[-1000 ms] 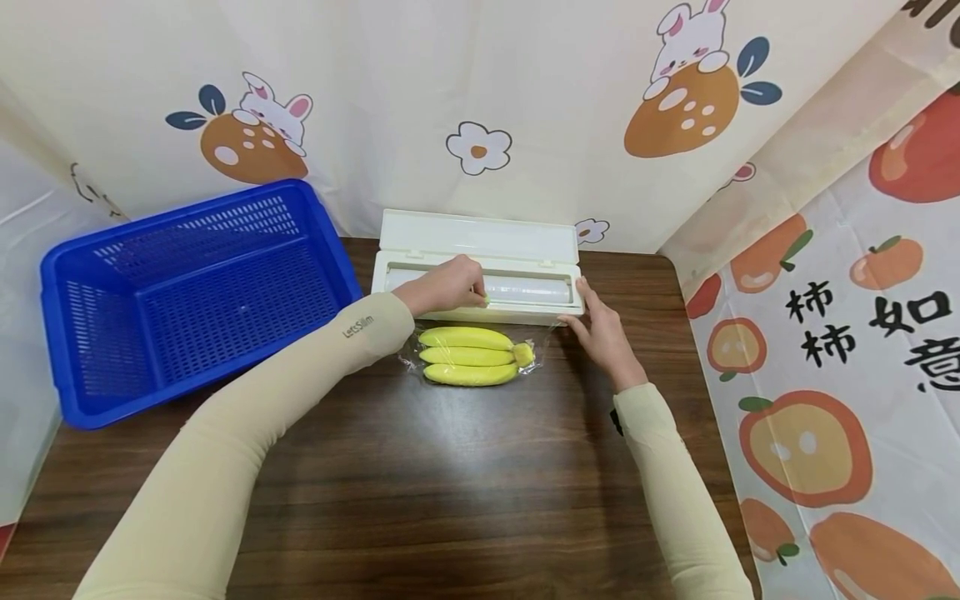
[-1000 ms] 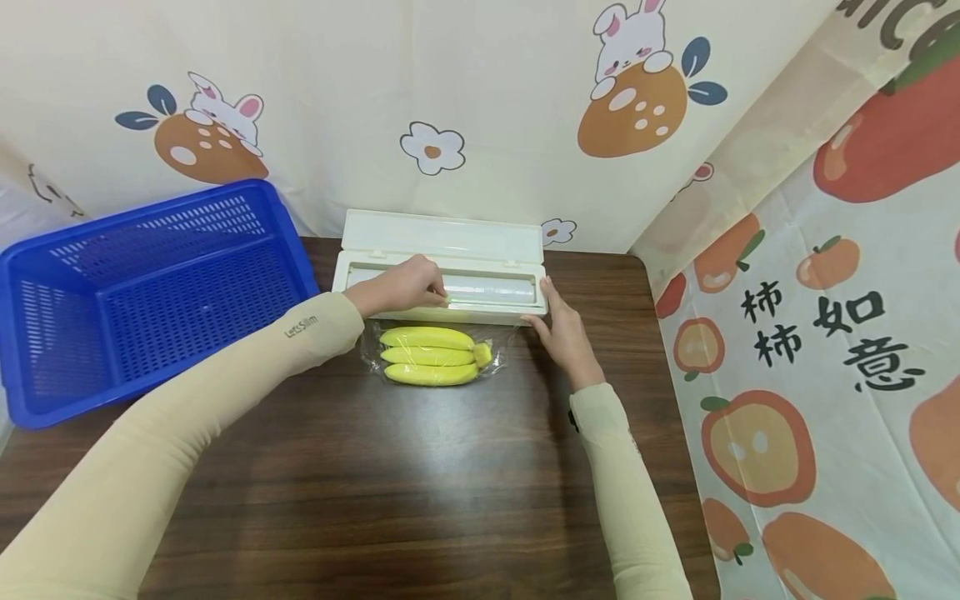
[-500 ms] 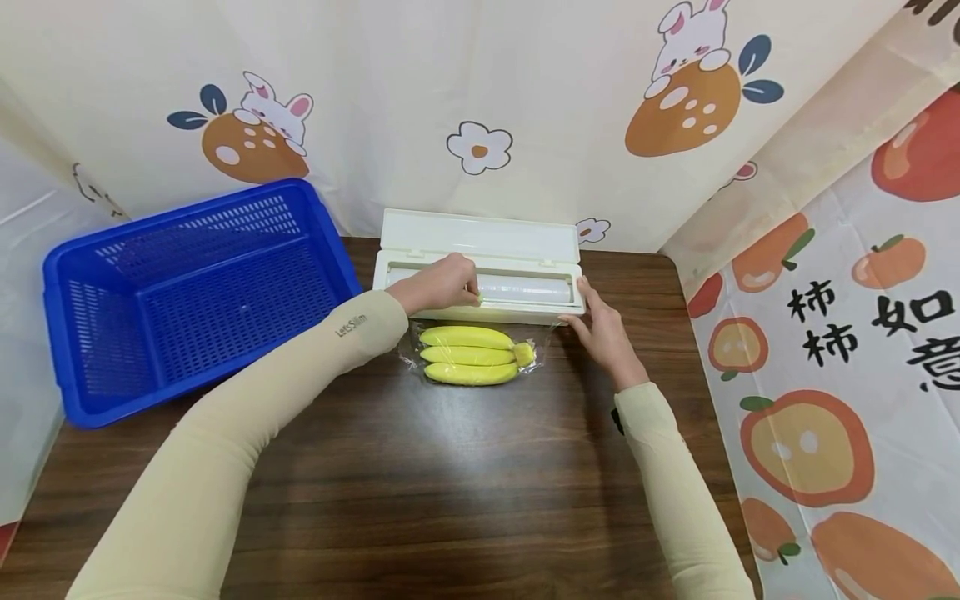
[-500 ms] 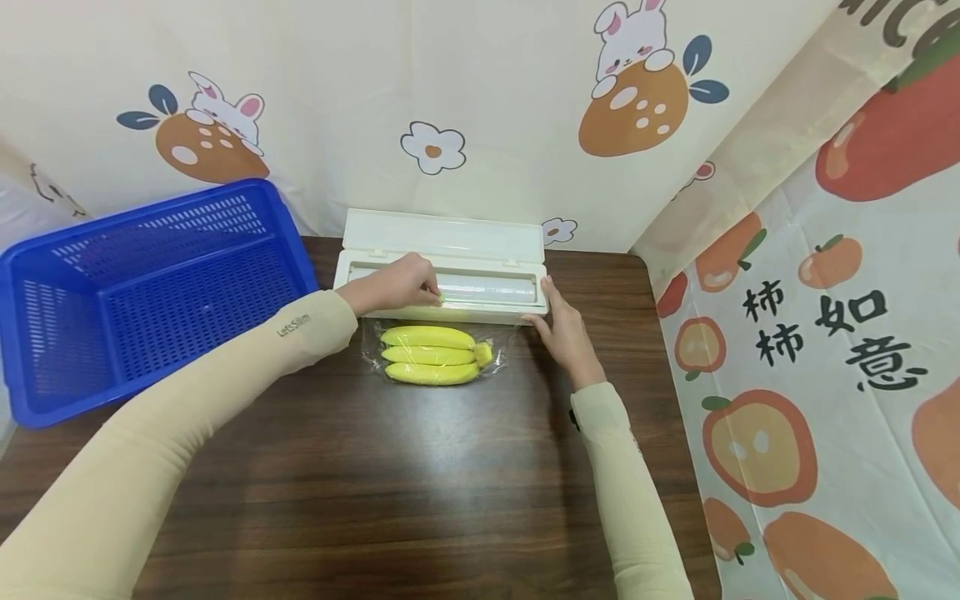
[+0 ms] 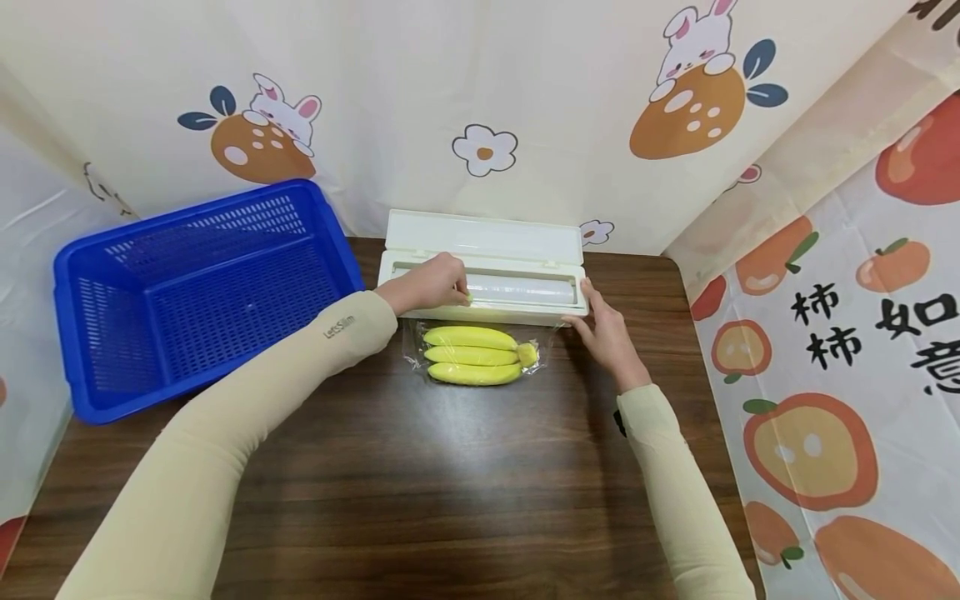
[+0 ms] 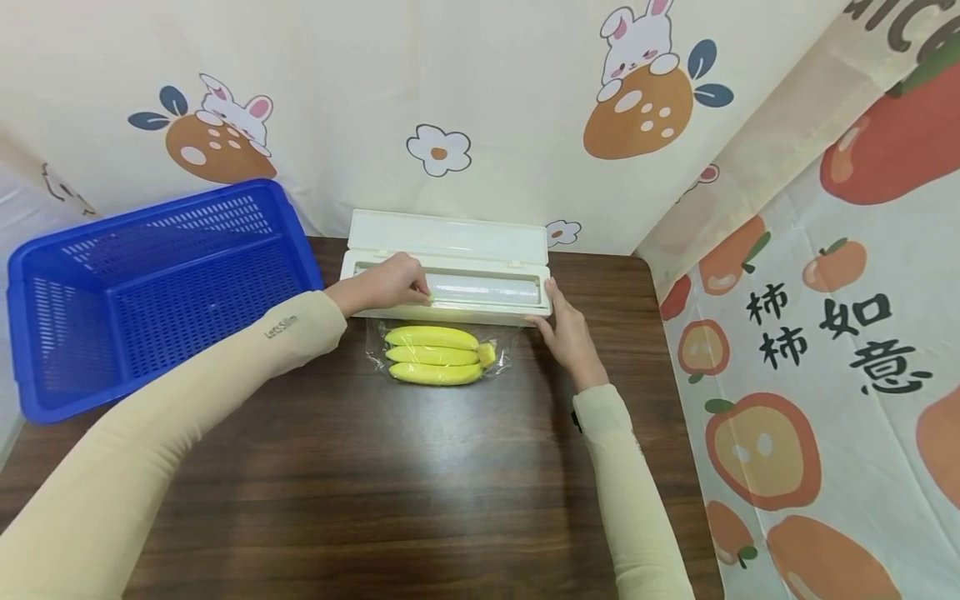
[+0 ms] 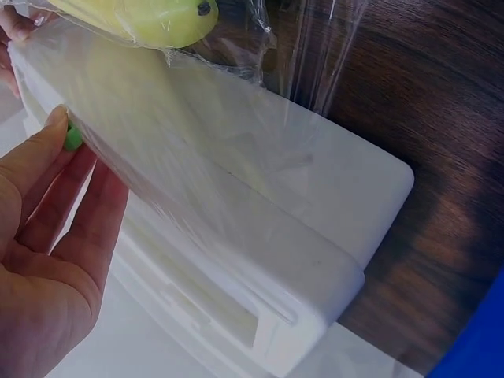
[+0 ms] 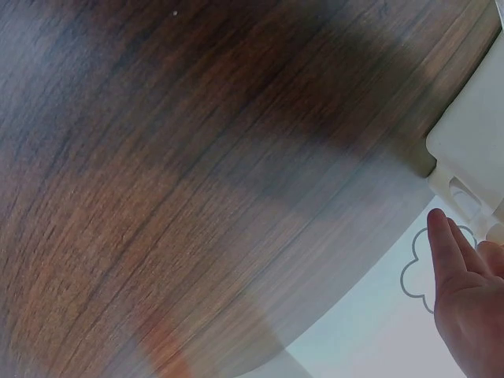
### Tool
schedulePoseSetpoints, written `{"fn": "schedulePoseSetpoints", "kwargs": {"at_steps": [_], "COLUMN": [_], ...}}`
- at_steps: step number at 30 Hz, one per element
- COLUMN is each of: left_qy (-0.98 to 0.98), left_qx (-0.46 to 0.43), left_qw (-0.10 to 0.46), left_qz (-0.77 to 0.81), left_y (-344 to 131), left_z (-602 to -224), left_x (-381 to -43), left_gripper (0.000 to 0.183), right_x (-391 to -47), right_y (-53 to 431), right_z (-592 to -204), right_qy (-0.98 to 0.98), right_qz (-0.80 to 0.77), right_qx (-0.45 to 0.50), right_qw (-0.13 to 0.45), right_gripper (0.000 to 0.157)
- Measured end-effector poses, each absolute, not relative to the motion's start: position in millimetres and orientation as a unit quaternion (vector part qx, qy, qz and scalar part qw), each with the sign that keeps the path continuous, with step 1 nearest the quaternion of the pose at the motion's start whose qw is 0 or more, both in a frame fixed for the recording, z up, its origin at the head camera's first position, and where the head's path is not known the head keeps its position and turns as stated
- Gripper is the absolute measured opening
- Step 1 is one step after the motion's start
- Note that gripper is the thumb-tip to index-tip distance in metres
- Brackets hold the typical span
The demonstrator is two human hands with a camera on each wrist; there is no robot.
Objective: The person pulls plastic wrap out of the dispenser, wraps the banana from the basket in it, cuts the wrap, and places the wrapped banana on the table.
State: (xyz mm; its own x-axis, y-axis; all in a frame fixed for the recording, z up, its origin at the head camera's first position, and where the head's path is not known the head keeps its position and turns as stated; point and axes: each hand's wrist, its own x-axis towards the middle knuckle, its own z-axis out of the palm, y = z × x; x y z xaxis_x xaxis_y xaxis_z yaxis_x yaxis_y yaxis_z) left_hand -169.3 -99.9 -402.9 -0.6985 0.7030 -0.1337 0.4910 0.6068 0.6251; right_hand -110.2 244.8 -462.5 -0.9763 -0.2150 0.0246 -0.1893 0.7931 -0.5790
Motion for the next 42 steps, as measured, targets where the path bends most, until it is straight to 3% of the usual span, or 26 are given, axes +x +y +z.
{"fn": "schedulePoseSetpoints", "kwargs": {"at_steps": [42], "left_qy": [0.89], "left_qx": [0.313], "left_qw": [0.201], "left_qz": [0.265], "left_y": [-128], "left_z": [-396], "left_x": [-163], "left_gripper": [0.01], "right_x": [-110], "right_y": [247], "right_z": [-464], "right_qy": [0.951], "right_qz": [-0.289], "right_qx": [-0.107], "right_qw": [0.028], "right_gripper": [0.076]}}
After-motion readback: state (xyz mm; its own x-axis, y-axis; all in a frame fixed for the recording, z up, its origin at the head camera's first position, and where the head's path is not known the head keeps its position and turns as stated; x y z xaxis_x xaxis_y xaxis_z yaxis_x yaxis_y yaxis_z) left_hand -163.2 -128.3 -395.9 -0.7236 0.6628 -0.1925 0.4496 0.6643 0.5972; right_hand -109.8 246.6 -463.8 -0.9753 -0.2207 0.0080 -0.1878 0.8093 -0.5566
